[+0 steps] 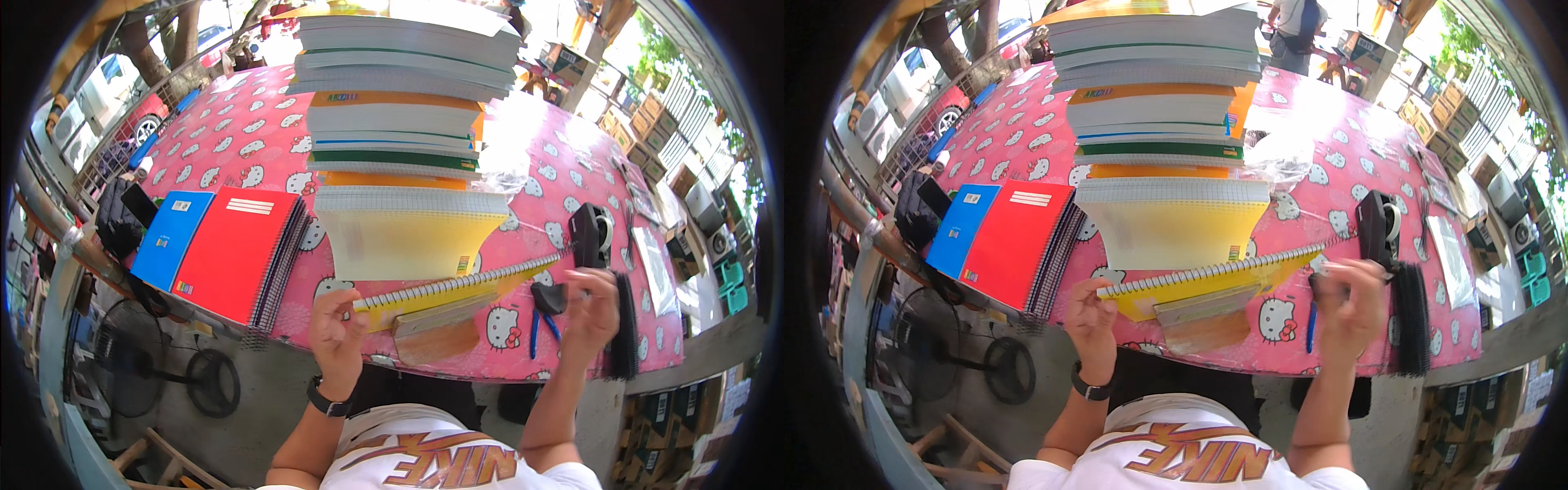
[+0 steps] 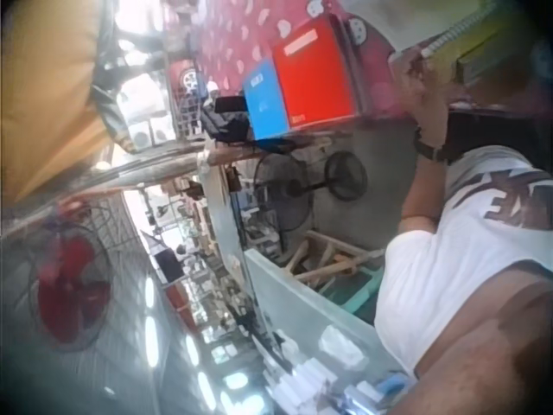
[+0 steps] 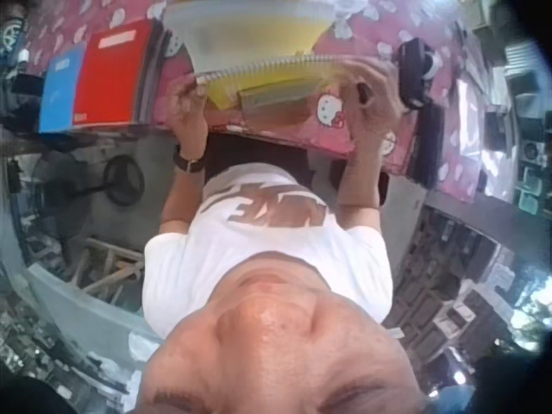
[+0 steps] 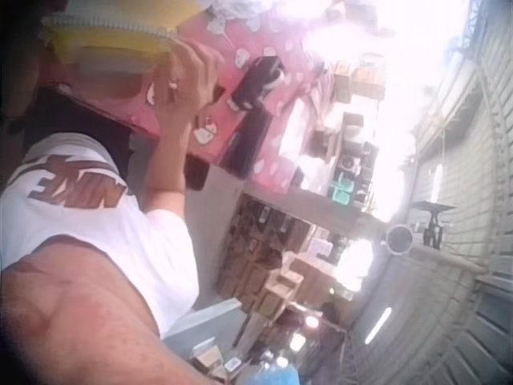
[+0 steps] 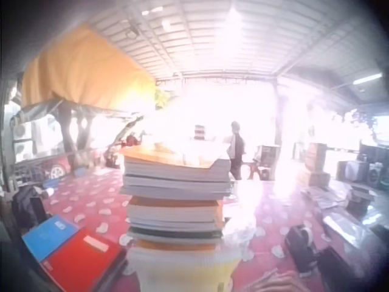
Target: The person prepares notebooks by applying tape, using a specialized tool to cut or adjust the plastic spirals, and moving finished items onto a stack.
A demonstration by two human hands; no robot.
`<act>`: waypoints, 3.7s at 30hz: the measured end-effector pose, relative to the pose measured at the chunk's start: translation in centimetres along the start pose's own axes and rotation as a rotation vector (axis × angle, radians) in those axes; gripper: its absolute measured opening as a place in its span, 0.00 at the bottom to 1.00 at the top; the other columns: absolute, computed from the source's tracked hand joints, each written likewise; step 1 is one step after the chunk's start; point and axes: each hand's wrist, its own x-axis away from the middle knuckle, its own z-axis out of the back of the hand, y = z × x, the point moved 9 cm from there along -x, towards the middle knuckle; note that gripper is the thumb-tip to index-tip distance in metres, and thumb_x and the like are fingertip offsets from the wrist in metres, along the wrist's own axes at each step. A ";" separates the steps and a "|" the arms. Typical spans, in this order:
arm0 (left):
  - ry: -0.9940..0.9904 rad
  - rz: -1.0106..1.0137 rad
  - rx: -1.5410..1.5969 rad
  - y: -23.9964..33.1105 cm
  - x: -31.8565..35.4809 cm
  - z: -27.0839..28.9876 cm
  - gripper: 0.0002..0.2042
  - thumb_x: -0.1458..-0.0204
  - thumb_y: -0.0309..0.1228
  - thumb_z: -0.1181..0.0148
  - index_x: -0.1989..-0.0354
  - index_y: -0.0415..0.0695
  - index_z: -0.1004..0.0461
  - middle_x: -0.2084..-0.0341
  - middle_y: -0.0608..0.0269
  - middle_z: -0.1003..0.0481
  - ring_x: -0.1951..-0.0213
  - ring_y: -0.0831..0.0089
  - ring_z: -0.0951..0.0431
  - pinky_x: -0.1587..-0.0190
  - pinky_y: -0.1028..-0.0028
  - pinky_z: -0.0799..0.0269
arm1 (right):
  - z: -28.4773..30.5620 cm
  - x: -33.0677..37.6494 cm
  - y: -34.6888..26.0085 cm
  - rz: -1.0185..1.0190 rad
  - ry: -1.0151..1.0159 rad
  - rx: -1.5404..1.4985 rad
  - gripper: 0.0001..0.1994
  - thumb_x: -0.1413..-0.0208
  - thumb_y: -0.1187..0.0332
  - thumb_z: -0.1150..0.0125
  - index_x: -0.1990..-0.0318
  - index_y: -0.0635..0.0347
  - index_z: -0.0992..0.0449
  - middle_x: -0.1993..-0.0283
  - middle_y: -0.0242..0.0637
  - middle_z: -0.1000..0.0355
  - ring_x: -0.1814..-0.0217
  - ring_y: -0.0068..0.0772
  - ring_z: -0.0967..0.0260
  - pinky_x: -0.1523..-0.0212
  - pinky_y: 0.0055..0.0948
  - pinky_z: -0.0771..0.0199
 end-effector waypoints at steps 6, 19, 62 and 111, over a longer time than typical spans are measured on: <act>-0.068 -0.028 0.005 3.1 -1.8 0.5 0.08 0.52 0.18 0.39 0.62 0.36 0.26 0.64 0.61 0.29 0.64 0.78 0.30 0.60 0.79 0.34 | -15.7 -0.1 -11.7 0.417 -0.708 -0.126 0.16 0.58 0.73 0.38 0.58 0.59 0.26 0.61 0.35 0.30 0.57 0.38 0.34 0.55 0.33 0.33; -0.076 -0.148 -0.050 3.7 -2.0 0.4 0.08 0.54 0.16 0.38 0.65 0.36 0.25 0.66 0.61 0.27 0.67 0.79 0.31 0.66 0.80 0.36 | -17.8 0.5 -12.3 0.448 -0.906 -0.223 0.16 0.58 0.76 0.39 0.57 0.58 0.28 0.66 0.35 0.33 0.62 0.38 0.33 0.62 0.33 0.28; -0.088 -0.288 -0.199 2.4 -1.7 -0.1 0.11 0.44 0.20 0.47 0.63 0.42 0.44 0.59 0.51 0.32 0.63 0.77 0.32 0.61 0.80 0.32 | -19.6 1.5 -14.0 0.738 -0.863 -0.015 0.06 0.53 0.71 0.43 0.69 0.61 0.30 0.70 0.35 0.39 0.63 0.35 0.37 0.63 0.29 0.30; 0.663 -0.107 -0.270 1.6 -8.3 30.7 0.16 0.39 0.29 0.53 0.46 0.34 0.42 0.49 0.51 0.32 0.51 0.64 0.30 0.48 0.67 0.34 | -6.8 3.5 4.7 -0.394 -0.281 -0.484 0.04 0.45 0.76 0.43 0.63 0.66 0.28 0.68 0.32 0.30 0.65 0.19 0.34 0.61 0.20 0.34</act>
